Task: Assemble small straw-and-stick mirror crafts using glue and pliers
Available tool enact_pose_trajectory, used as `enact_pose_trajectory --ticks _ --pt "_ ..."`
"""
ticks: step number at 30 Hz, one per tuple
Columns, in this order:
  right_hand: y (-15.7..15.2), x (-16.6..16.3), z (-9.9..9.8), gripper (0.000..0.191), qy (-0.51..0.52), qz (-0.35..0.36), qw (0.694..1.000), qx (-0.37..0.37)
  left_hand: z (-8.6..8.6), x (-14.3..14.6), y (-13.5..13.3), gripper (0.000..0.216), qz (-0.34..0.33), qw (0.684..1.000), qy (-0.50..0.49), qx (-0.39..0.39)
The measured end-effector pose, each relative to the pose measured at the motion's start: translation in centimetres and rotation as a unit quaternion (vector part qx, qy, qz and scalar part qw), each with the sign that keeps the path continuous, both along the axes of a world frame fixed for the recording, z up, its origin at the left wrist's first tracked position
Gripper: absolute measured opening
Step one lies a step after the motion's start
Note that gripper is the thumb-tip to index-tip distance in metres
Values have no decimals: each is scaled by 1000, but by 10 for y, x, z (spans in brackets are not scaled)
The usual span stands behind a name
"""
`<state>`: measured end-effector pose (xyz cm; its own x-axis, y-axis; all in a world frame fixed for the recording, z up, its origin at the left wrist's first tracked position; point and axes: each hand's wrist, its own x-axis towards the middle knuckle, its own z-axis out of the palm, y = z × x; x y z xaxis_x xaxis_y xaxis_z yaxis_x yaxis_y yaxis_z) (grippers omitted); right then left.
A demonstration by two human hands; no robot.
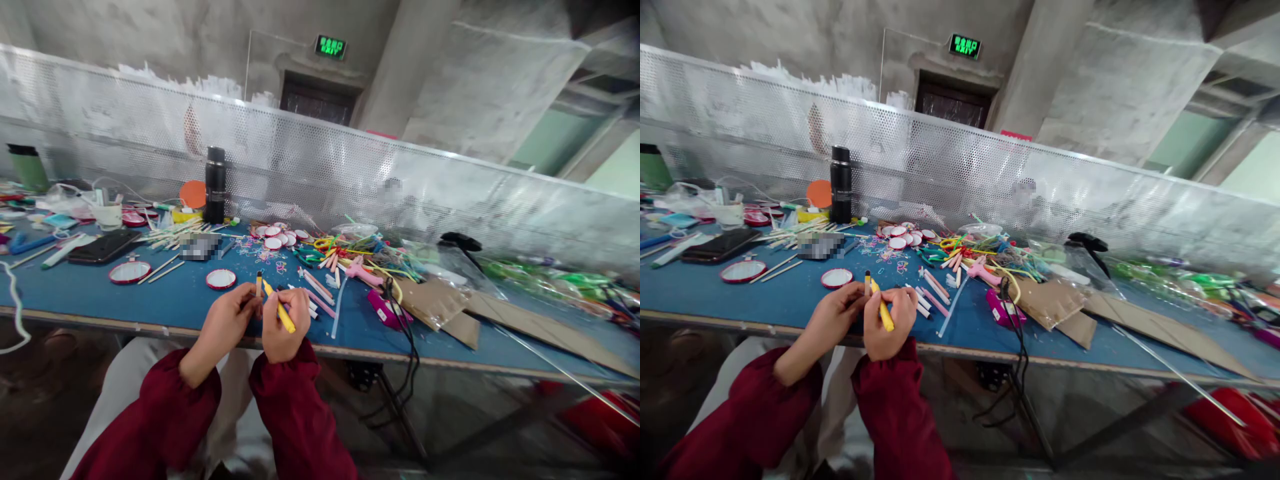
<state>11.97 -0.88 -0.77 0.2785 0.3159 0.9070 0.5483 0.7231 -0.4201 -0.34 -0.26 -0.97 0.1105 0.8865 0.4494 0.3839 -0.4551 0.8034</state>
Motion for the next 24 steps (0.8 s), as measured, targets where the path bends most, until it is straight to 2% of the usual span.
enact_pose_trajectory --ticks 9,14,20,24 --pt "-1 0 0 14 1 0 1000 -9 -2 0 1 20 6 1000 5 4" --pt "0 0 0 13 -15 26 1000 2 -1 0 0 18 22 999 25 10" --pt "0 0 0 14 1 5 1000 -10 0 0 0 17 8 1000 22 8" --pt "0 0 -1 13 -8 16 1000 -7 -1 0 -1 16 13 1000 19 5"
